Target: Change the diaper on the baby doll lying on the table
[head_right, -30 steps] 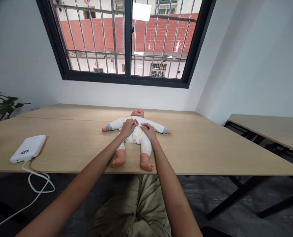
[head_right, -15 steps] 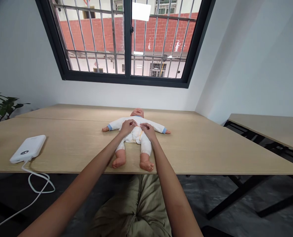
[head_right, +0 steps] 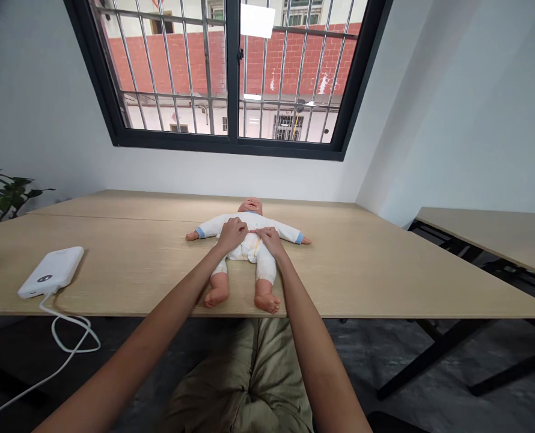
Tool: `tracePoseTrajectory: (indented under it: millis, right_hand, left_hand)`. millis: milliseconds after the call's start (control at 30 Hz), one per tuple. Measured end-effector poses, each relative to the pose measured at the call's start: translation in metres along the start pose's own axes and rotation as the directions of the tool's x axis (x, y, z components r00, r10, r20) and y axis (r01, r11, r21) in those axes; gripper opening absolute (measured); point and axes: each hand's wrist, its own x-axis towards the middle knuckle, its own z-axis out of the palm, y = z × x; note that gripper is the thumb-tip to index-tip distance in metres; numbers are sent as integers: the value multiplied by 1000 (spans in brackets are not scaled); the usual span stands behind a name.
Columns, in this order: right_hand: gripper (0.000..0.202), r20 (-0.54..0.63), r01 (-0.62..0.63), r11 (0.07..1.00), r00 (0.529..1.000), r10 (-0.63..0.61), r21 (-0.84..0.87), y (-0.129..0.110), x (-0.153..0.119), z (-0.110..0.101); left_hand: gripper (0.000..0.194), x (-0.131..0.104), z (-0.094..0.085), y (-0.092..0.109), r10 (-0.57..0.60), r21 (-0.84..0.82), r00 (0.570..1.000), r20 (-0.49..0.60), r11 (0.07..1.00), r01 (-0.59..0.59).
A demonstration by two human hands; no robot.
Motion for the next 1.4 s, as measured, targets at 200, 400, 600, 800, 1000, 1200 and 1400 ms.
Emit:
tracePoseTrajectory:
  millis: [200,400,600,800,1000,1200,1400]
  right_hand:
    - [37,-11,13,1000,1000,-12,7,6,3,1]
    - [34,-42,24,1000,999,-25,-8,6,2,3]
    - [37,-171,-32,985,985,3,-167,-1,-1,2]
    - [47,-274,-82,975,962,22,-207,-8,-2,-1]
    - [58,-133,13,991,991,-30,-133,-13,-1,4]
    - [65,-196,-88,981,979,53,-171,-8,0,3]
    - [73,-294,-102,991,953,72,-88,-8,-1,-3]
  left_hand:
    - [30,-2,-2,1,148,-92,988,-52,984,-152]
    - [29,-3,-5,4,54,-90,998,13,995,-52]
    - [31,-3,-5,6,1,-112,1000,13,994,1]
    - [32,-2,-5,3,-15,-126,1000,25,992,18]
    - [32,-4,-5,3,6,-134,999,33,991,-2]
    - [30,4,-5,-7,-77,-426,996,52,900,92]
    - [25,0,-9,-57,-517,-444,854,-47,777,446]
